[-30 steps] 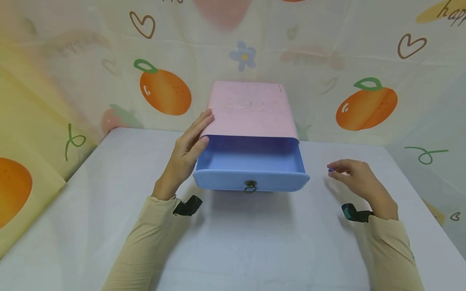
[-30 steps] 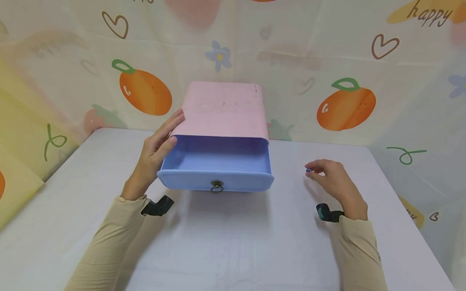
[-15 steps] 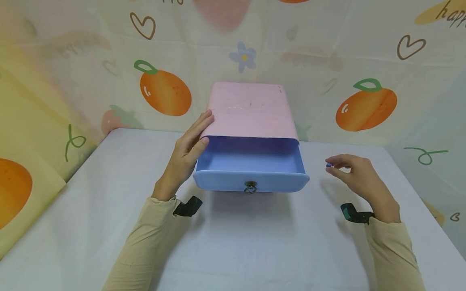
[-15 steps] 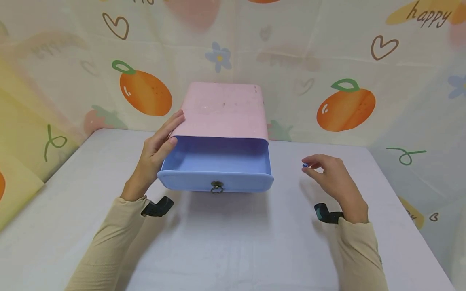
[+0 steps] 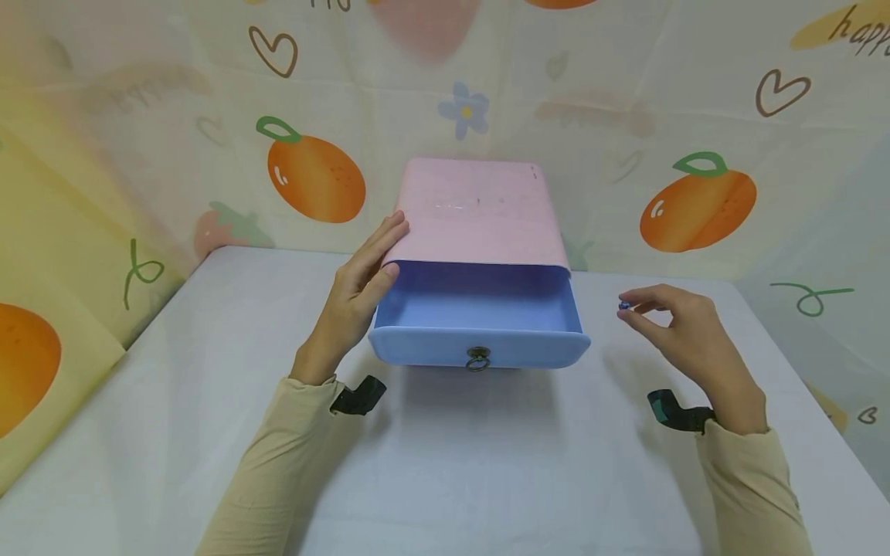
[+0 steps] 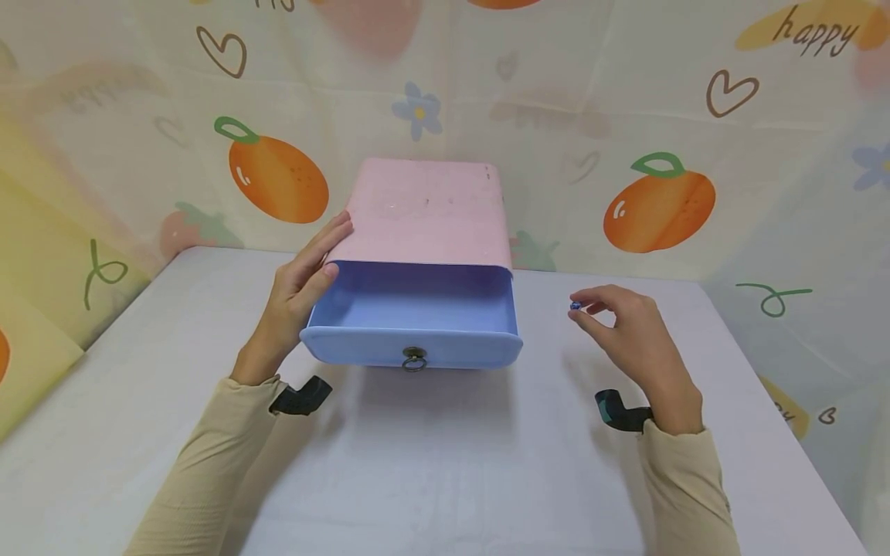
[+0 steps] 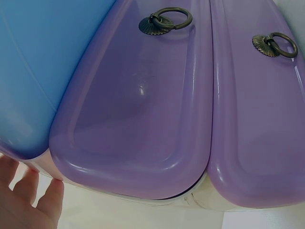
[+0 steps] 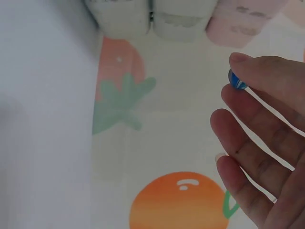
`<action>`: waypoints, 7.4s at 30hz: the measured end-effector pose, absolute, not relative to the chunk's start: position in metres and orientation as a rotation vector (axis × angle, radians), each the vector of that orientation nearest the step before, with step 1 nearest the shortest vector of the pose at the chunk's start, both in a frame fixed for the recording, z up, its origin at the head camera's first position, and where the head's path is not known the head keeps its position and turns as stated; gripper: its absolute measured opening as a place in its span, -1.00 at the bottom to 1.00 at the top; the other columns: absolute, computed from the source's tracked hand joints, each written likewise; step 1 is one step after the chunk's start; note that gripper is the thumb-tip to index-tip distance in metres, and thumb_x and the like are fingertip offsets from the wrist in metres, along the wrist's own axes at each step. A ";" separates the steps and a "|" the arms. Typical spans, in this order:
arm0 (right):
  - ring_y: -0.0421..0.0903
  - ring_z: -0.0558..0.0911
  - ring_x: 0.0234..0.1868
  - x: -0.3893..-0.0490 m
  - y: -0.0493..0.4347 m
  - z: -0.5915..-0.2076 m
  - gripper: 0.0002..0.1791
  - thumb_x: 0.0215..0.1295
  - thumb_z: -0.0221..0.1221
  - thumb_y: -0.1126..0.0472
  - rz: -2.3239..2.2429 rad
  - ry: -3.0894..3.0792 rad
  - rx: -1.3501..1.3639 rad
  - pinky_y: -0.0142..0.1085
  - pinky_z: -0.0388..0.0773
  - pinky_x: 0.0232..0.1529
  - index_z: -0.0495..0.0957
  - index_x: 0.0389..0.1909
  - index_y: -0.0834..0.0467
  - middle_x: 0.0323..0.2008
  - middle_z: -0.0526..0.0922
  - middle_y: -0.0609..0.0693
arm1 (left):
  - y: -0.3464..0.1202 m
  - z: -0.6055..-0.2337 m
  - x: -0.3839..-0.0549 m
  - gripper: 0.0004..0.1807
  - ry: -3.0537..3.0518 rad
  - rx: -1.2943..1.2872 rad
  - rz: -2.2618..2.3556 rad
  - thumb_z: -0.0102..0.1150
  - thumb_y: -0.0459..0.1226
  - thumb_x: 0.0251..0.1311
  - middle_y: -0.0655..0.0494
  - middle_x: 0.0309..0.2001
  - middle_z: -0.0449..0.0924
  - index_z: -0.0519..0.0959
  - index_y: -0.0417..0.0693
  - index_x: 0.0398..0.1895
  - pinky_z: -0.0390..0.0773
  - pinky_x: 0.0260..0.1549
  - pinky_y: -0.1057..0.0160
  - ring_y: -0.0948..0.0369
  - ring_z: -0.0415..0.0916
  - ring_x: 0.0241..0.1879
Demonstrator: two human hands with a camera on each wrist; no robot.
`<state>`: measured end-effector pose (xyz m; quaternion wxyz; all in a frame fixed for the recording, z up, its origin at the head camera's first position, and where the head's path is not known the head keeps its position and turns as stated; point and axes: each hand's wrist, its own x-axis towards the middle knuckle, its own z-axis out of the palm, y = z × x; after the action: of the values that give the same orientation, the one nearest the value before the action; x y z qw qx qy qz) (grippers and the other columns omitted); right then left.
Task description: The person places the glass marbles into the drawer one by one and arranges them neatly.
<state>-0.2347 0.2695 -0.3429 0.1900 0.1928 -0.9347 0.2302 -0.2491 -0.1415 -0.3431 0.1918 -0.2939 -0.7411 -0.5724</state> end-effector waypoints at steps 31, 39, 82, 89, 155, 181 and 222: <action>-0.65 0.51 -0.17 -0.216 0.246 -0.320 -0.57 -0.14 0.45 0.53 0.760 -2.238 0.719 -0.78 0.39 -0.14 0.73 -0.15 0.24 -0.33 0.78 0.09 | -0.143 -0.343 -0.249 -0.45 -2.071 -0.833 -1.608 -0.12 -0.37 0.40 0.18 0.53 0.18 0.32 -0.07 0.46 0.02 0.54 0.28 0.24 -0.01 0.57; -0.64 0.53 -0.18 -0.211 0.241 -0.317 -0.57 -0.16 0.47 0.52 0.769 -2.199 0.713 -0.76 0.41 -0.23 0.72 -0.17 0.23 -0.36 0.78 0.07 | -0.143 -0.344 -0.250 -0.46 -2.076 -0.830 -1.605 -0.11 -0.37 0.40 0.17 0.53 0.18 0.32 -0.08 0.45 0.02 0.55 0.26 0.14 -0.02 0.58; -0.09 0.72 -0.19 -0.206 0.197 -0.289 -0.50 -0.21 0.49 0.52 0.741 -2.191 1.002 -0.73 0.44 0.06 0.73 -0.12 0.20 -0.25 0.79 0.03 | -0.143 -0.343 -0.249 -0.45 -2.129 -0.796 -1.557 -0.11 -0.33 0.39 0.17 0.53 0.18 0.32 -0.06 0.46 0.06 0.55 0.18 0.25 -0.02 0.57; -0.12 0.72 -0.19 -0.211 0.191 -0.287 -0.55 -0.16 0.48 0.51 0.741 -2.198 1.068 -0.73 0.45 0.05 0.73 -0.15 0.18 -0.26 0.79 0.00 | -0.143 -0.343 -0.250 -0.46 -2.096 -0.818 -1.570 -0.08 -0.36 0.39 0.15 0.52 0.20 0.34 -0.08 0.44 0.05 0.54 0.25 0.20 0.00 0.57; -0.20 0.71 -0.35 -0.236 0.157 -0.266 -0.81 0.06 0.45 0.27 0.389 -2.563 1.241 -0.26 0.64 -0.33 0.79 -0.26 0.02 -0.34 0.79 -0.17 | -0.144 -0.343 -0.250 -0.46 -2.103 -0.810 -1.561 -0.10 -0.33 0.41 0.20 0.53 0.20 0.34 -0.04 0.45 0.07 0.54 0.24 0.18 -0.01 0.57; -0.10 0.73 -0.20 -0.217 0.194 -0.269 -0.54 -0.22 0.48 0.55 0.633 -2.275 1.241 -0.77 0.41 0.03 0.75 -0.20 0.15 -0.25 0.79 -0.07 | -0.144 -0.342 -0.248 -0.46 -2.117 -0.794 -1.587 -0.09 -0.35 0.40 0.18 0.53 0.19 0.34 -0.06 0.45 0.05 0.54 0.24 0.34 -0.01 0.56; -0.59 0.58 -0.08 -0.208 0.254 -0.310 -0.65 0.18 0.37 -0.05 0.670 -2.280 0.977 -0.75 0.51 -0.17 0.75 -0.17 0.12 -0.30 0.79 -0.06 | -0.143 -0.343 -0.249 -0.46 -2.100 -0.809 -1.595 -0.11 -0.35 0.40 0.18 0.53 0.19 0.33 -0.07 0.45 0.04 0.54 0.26 0.33 0.00 0.56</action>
<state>-0.2085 0.2537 -0.3097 0.2822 0.3647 -0.8513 0.2503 -0.2495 -0.1432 -0.3428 0.1905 -0.2879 -0.7474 -0.5676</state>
